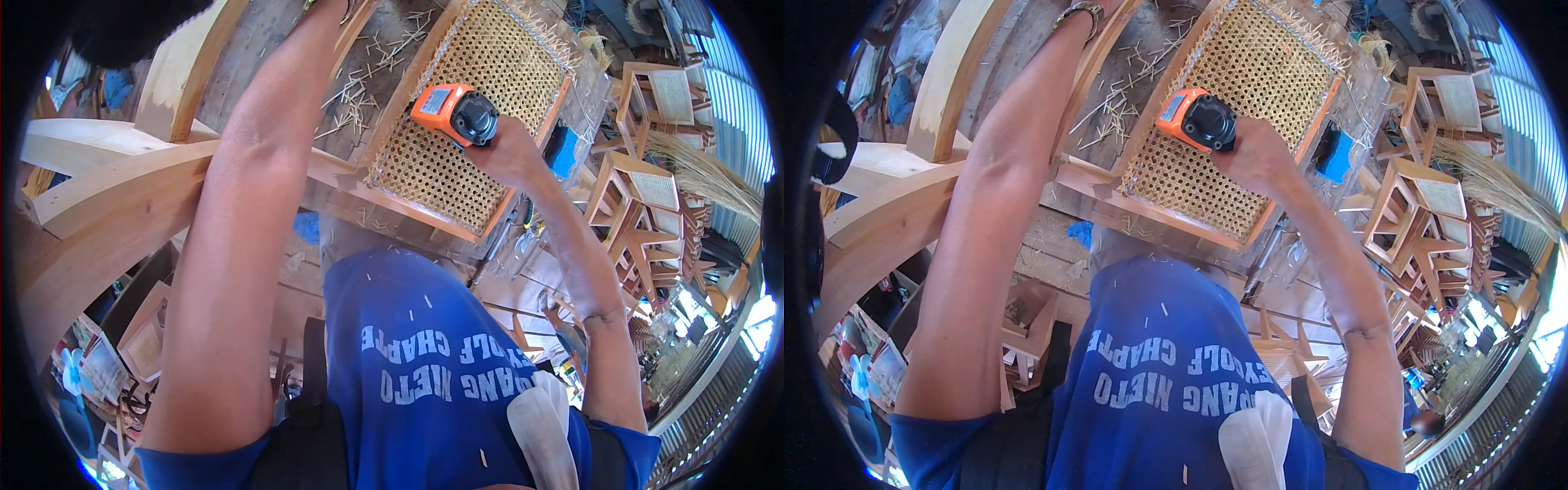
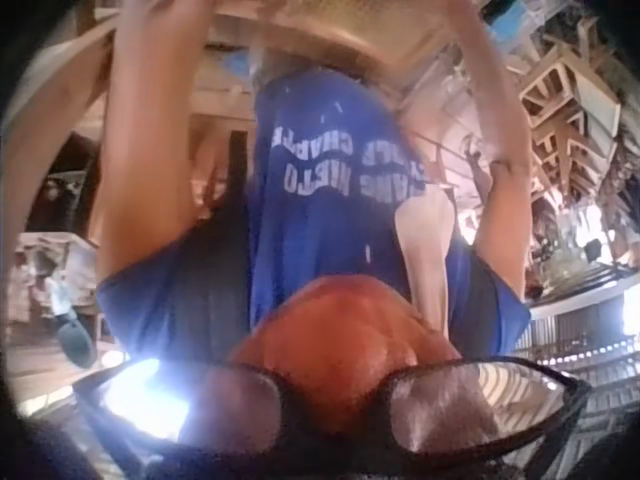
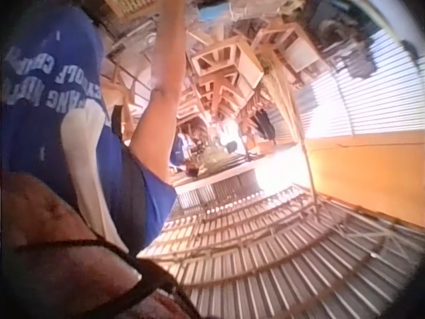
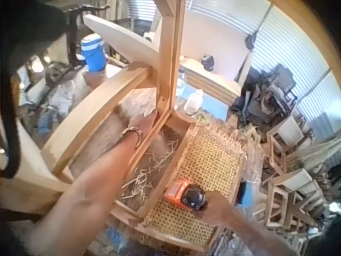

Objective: Stapling cane webbing and hammering it into place on a wooden chair frame.

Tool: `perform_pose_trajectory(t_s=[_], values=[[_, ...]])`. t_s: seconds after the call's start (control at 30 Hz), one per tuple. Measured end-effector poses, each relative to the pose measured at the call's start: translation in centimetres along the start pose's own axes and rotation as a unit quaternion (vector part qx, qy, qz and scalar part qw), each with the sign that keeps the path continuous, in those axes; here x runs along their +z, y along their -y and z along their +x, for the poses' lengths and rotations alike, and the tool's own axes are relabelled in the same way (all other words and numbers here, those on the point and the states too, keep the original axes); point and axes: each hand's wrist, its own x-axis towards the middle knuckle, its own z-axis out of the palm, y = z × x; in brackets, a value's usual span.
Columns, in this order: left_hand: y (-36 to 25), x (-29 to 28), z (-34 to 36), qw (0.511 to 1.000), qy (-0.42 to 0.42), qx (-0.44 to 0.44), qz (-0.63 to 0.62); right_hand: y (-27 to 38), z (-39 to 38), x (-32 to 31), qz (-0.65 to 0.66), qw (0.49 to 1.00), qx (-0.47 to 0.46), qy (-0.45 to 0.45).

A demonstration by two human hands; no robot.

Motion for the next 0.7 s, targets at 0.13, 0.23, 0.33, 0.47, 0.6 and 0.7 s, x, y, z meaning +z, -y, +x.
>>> perform_pose_trajectory(t_s=[0.13, 0.23, 0.33, 0.47, 0.6, 0.7], values=[[1.6, 1.1, 0.6, 0.998, -0.036, -0.005, -0.058, 0.3, -0.1, -0.3, 0.043, 0.999, -0.008, 0.030], [-0.3, -0.3, 0.2, 0.991, 0.010, -0.047, -0.123, -1.0, -0.6, 0.1, 0.034, 0.999, -0.041, 0.000], [-0.1, -0.4, -0.3, 0.991, -0.004, -0.051, -0.126, 0.6, -0.7, -0.4, 0.040, 0.999, 0.007, 0.027], [1.2, 0.4, 0.4, 0.999, -0.005, -0.009, -0.045, 1.4, -0.5, -0.3, 0.033, 0.999, -0.014, 0.028], [1.2, 1.0, 0.7, 0.999, -0.016, -0.003, -0.040, 1.0, -0.5, -0.1, 0.024, 0.999, -0.003, 0.025], [0.9, 0.7, 0.7, 0.997, 0.002, -0.014, -0.070, 0.9, -0.5, -0.2, 0.028, 0.999, -0.005, 0.022]])
